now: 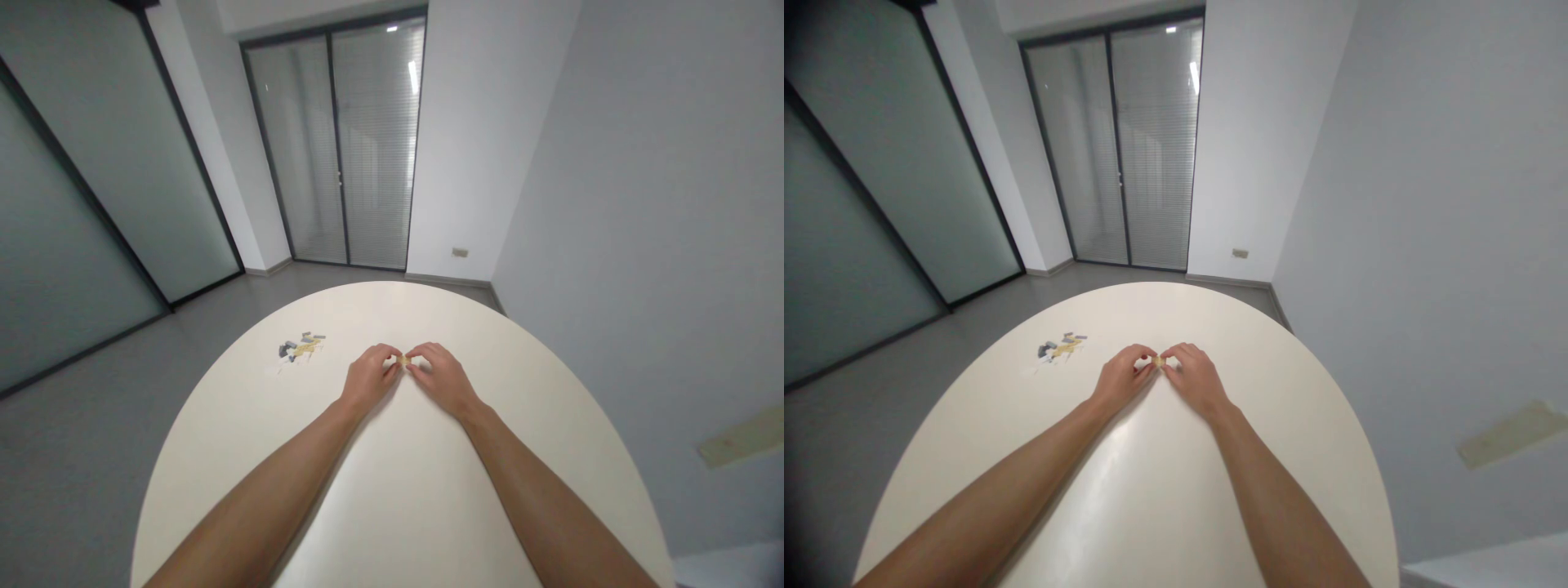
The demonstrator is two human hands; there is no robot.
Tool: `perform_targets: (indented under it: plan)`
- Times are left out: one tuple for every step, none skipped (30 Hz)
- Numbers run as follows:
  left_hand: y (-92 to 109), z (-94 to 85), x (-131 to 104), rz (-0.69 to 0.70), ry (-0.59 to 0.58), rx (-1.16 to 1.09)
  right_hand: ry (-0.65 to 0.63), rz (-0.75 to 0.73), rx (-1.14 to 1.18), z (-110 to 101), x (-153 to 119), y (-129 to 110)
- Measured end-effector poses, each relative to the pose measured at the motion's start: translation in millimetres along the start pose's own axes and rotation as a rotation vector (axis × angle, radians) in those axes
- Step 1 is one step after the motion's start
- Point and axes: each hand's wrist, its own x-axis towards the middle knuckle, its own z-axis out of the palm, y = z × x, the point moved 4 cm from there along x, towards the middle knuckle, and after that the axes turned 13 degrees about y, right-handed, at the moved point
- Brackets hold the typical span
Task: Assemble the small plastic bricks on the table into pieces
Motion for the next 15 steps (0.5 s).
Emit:
perform_targets:
  plan:
    - [0.5,-0.4,0.1,-0.001,0.002,0.002,0.004,0.001,-0.001,-0.2,0.1,-0.4]
    - [0.9,-0.7,0.2,-0.003,0.004,0.004,0.009,0.000,-0.003,-0.3,0.2,-0.7]
    - [1.3,-1.0,0.4,-0.006,0.007,0.005,0.014,-0.001,-0.004,-0.3,0.2,-0.9]
    - [1.6,-1.3,0.5,-0.009,0.009,0.006,0.019,-0.002,-0.006,-0.2,0.2,-0.9]
    - [1.7,-1.5,0.6,-0.014,0.010,0.009,0.022,-0.004,-0.008,0.0,0.1,-0.9]
    - [1.8,-1.7,0.7,-0.020,0.011,0.012,0.023,-0.005,-0.011,0.3,0.1,-0.7]
    - [1.9,-1.8,0.7,-0.024,0.010,0.015,0.024,-0.005,-0.014,0.5,0.0,-0.6]
    - [2.0,-1.9,0.7,-0.028,0.008,0.018,0.024,-0.005,-0.017,0.6,0.0,-0.6]
    - [2.1,-2.0,0.7,-0.031,0.007,0.019,0.024,-0.005,-0.018,0.6,0.1,-0.8]
    - [2.3,-2.2,0.7,-0.033,0.006,0.019,0.025,-0.003,-0.020,0.4,0.2,-1.0]
    - [2.4,-2.4,0.6,-0.034,0.006,0.019,0.028,-0.001,-0.021,0.0,0.3,-1.4]
    - [2.6,-2.6,0.5,-0.037,0.005,0.019,0.029,0.000,-0.023,-0.4,0.5,-1.9]
    - [2.6,-2.7,0.4,-0.041,0.005,0.020,0.030,0.002,-0.025,-0.7,0.6,-2.5]
    - [2.6,-2.7,0.3,-0.045,0.003,0.022,0.029,0.003,-0.029,-1.1,0.8,-3.1]
    - [2.4,-2.6,0.2,-0.049,-0.001,0.022,0.031,0.002,-0.032,-1.5,0.9,-3.7]
